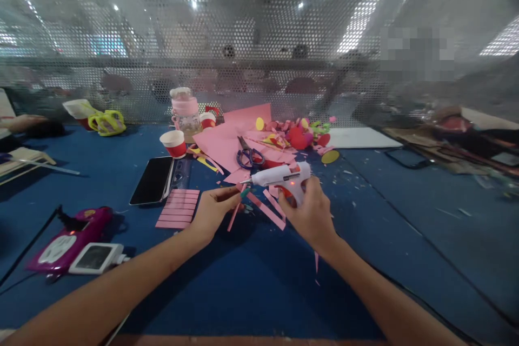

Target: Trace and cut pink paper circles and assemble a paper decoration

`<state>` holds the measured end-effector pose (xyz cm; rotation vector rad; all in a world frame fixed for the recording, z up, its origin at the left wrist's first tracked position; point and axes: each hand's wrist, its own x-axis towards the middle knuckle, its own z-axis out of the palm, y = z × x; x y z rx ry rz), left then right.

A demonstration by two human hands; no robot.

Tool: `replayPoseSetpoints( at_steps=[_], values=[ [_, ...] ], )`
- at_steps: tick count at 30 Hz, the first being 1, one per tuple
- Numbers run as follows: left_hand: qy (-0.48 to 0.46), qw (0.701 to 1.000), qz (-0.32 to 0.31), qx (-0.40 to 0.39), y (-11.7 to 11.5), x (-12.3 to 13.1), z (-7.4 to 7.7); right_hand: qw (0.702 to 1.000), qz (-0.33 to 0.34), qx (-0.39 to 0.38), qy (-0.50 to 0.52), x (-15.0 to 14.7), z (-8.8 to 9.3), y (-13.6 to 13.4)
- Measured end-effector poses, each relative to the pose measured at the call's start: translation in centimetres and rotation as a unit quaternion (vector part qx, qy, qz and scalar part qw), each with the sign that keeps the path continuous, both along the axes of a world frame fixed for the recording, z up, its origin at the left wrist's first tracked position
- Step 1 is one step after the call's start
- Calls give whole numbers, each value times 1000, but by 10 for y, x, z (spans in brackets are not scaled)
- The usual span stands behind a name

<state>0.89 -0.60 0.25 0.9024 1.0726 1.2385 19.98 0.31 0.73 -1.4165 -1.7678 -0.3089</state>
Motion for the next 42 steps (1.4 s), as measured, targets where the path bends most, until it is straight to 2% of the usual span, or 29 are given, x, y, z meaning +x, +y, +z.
replayPoseSetpoints(
  at_steps=[10,20,42],
  values=[
    [11,1000,1,3,0,-2,0,999,4,4,-44,0,-6,1],
    [20,1000,3,11,0,-1,2,999,7,-13,-36,-1,-3,0],
    [38,999,7,24,0,-1,0,999,9,4,-51,0,-5,0]
  ],
)
